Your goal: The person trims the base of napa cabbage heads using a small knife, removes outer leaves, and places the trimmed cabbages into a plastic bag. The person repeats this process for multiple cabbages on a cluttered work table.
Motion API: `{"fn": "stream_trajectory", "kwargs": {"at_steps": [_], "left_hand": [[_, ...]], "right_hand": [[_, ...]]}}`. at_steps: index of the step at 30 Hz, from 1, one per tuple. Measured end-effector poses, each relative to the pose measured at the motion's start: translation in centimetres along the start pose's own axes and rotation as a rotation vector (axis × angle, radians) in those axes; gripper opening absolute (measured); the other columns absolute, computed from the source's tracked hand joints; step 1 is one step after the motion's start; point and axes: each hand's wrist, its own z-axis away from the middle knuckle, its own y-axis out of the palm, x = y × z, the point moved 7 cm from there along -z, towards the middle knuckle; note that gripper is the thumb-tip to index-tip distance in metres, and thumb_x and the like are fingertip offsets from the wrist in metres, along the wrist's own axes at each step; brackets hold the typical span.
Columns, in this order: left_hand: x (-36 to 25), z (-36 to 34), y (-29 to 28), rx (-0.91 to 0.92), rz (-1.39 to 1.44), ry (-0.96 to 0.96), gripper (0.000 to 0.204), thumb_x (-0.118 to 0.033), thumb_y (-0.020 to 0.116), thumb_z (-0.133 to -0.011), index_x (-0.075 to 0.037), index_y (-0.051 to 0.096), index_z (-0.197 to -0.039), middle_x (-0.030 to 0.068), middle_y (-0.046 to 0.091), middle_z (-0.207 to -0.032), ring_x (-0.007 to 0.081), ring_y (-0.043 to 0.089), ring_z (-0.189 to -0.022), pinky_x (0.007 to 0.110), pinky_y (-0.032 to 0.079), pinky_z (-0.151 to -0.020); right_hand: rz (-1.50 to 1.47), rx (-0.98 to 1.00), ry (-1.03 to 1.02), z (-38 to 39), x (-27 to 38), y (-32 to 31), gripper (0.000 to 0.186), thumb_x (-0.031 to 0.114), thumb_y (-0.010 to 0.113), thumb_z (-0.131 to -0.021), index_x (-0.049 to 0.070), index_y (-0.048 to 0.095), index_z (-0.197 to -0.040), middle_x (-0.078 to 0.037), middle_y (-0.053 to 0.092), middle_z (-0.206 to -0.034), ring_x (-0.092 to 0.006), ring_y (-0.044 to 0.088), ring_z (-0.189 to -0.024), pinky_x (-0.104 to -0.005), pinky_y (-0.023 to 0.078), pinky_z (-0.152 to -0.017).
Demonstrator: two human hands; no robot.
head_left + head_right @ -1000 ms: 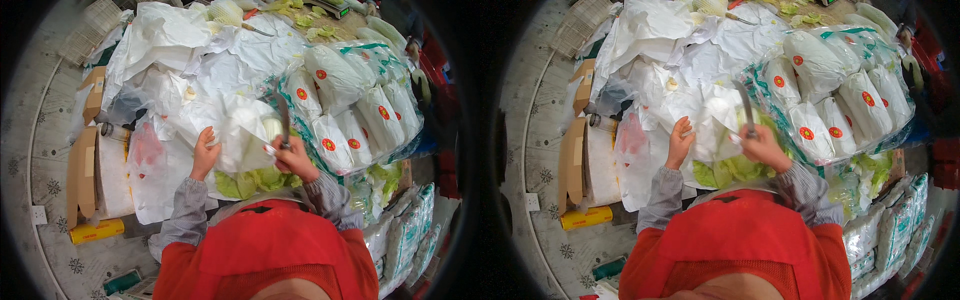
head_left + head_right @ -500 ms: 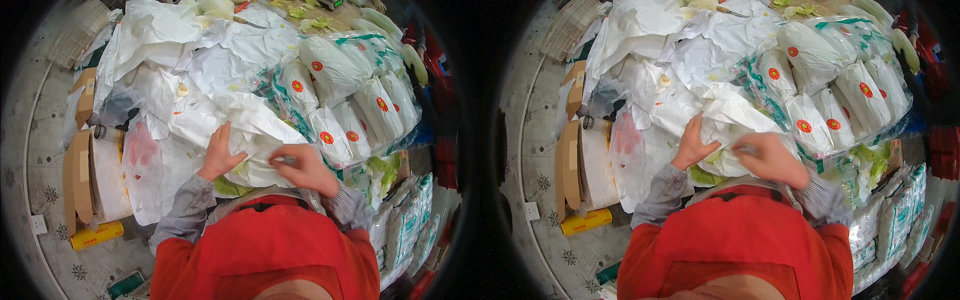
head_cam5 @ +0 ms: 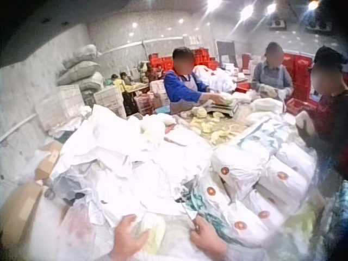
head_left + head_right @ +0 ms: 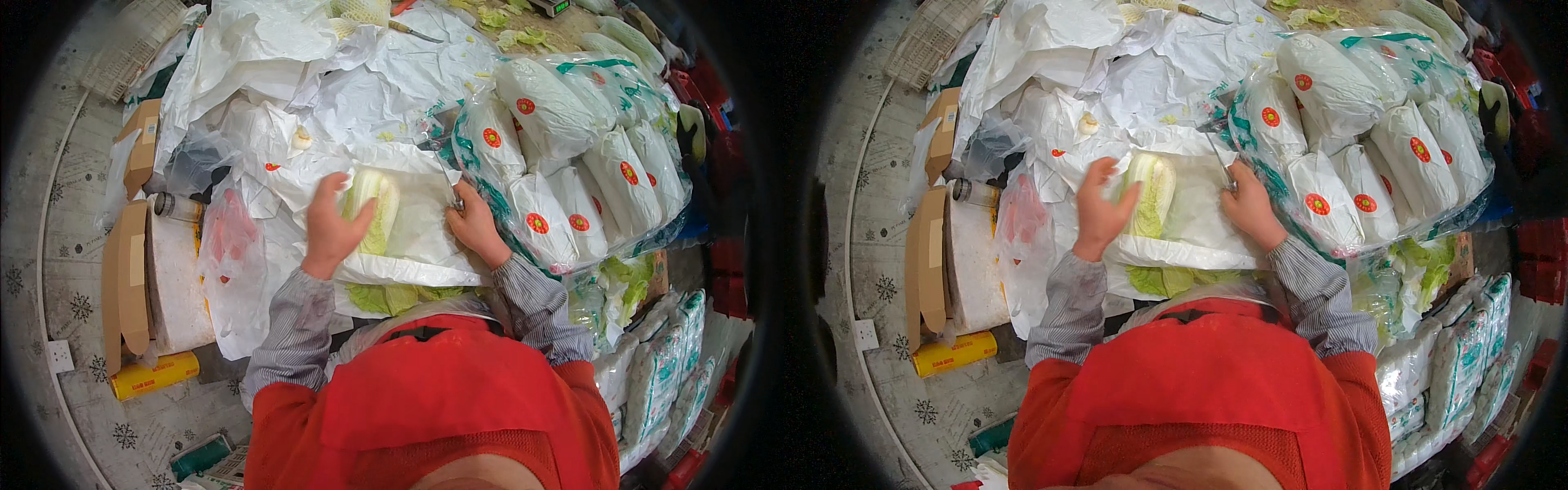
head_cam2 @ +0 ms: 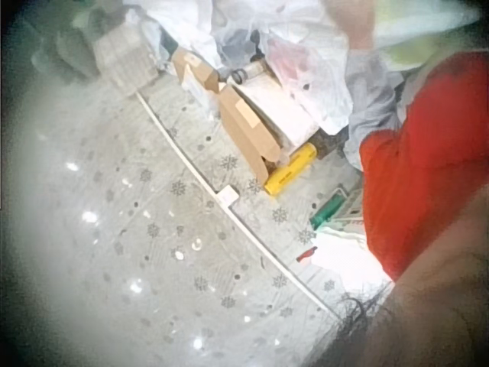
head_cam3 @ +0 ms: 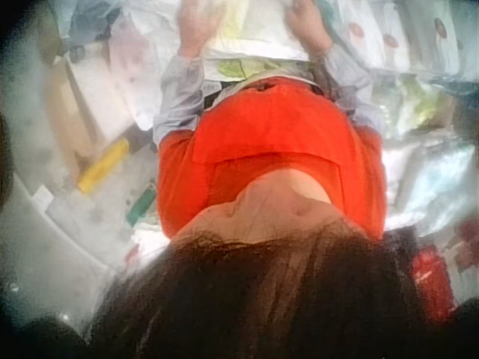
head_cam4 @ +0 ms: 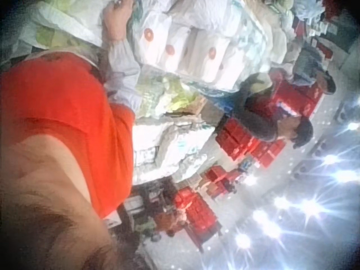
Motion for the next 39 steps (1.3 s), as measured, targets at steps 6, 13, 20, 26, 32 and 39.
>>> {"fn": "stream_trajectory", "kwargs": {"at_steps": [6,13,20,26,32,39], "left_hand": [[4.6,-1.4,5.8,0.409,-0.092,-0.329,0.100,-0.038,0.087,-0.071,0.000,0.032,-0.146,0.0218,0.062,-0.122,0.0326,0.064,-0.110,0.043,0.052,-0.093],[12.9,3.0,2.3,0.329,1.218,-0.873,0.074,-0.041,0.070,-0.091,-0.002,0.041,-0.147,0.0182,0.059,-0.136,0.0322,0.064,-0.116,0.041,0.056,-0.095],[1.7,-0.3,-4.7,0.406,1.546,-0.387,0.086,-0.054,0.071,-0.087,-0.004,0.039,-0.150,0.0193,0.057,-0.139,0.0322,0.058,-0.127,0.045,0.050,-0.106],[-5.1,-1.1,3.5,0.540,0.340,-0.005,0.103,-0.035,0.093,-0.061,0.002,0.042,-0.143,0.0181,0.054,-0.136,0.0291,0.056,-0.126,0.040,0.046,-0.105],[-3.6,2.4,9.7,0.671,0.019,0.107,0.101,-0.029,0.094,-0.056,-0.003,0.046,-0.141,0.0193,0.057,-0.130,0.0344,0.057,-0.121,0.042,0.047,-0.103],[-0.5,1.6,9.3,0.790,0.293,-0.083,0.104,-0.028,0.094,-0.057,-0.001,0.042,-0.143,0.0168,0.059,-0.132,0.0259,0.059,-0.122,0.038,0.048,-0.102]], "right_hand": [[0.012,-0.116,-0.059,4.1,3.1,-1.5,0.083,0.018,0.078,-0.080,-0.002,0.037,-0.150,-0.025,0.039,-0.153,-0.0407,0.054,-0.126,-0.0411,0.047,-0.102],[0.053,0.023,0.148,6.3,2.2,0.2,0.099,0.026,0.086,-0.072,-0.008,0.032,-0.148,-0.029,0.034,-0.155,-0.0421,0.039,-0.141,-0.0412,0.039,-0.114],[0.161,0.005,0.094,2.3,2.1,4.3,0.094,0.024,0.086,-0.070,-0.007,0.036,-0.143,-0.029,0.037,-0.150,-0.0447,0.050,-0.128,-0.0441,0.049,-0.101],[-0.254,0.014,0.066,-1.4,1.1,2.8,0.060,0.020,0.079,-0.080,-0.003,0.055,-0.129,-0.021,0.058,-0.129,-0.0330,0.061,-0.114,-0.0386,0.051,-0.095],[-0.341,-0.130,0.137,6.0,0.8,-3.0,0.019,0.013,0.067,-0.095,0.002,0.064,-0.109,-0.003,0.067,-0.092,-0.0113,0.058,-0.074,-0.0263,0.047,-0.064],[0.116,0.041,0.068,8.4,3.2,-1.0,0.019,0.012,0.061,-0.087,0.008,0.057,-0.104,-0.018,0.068,-0.084,-0.0407,0.067,-0.076,-0.0503,0.052,-0.064]]}}
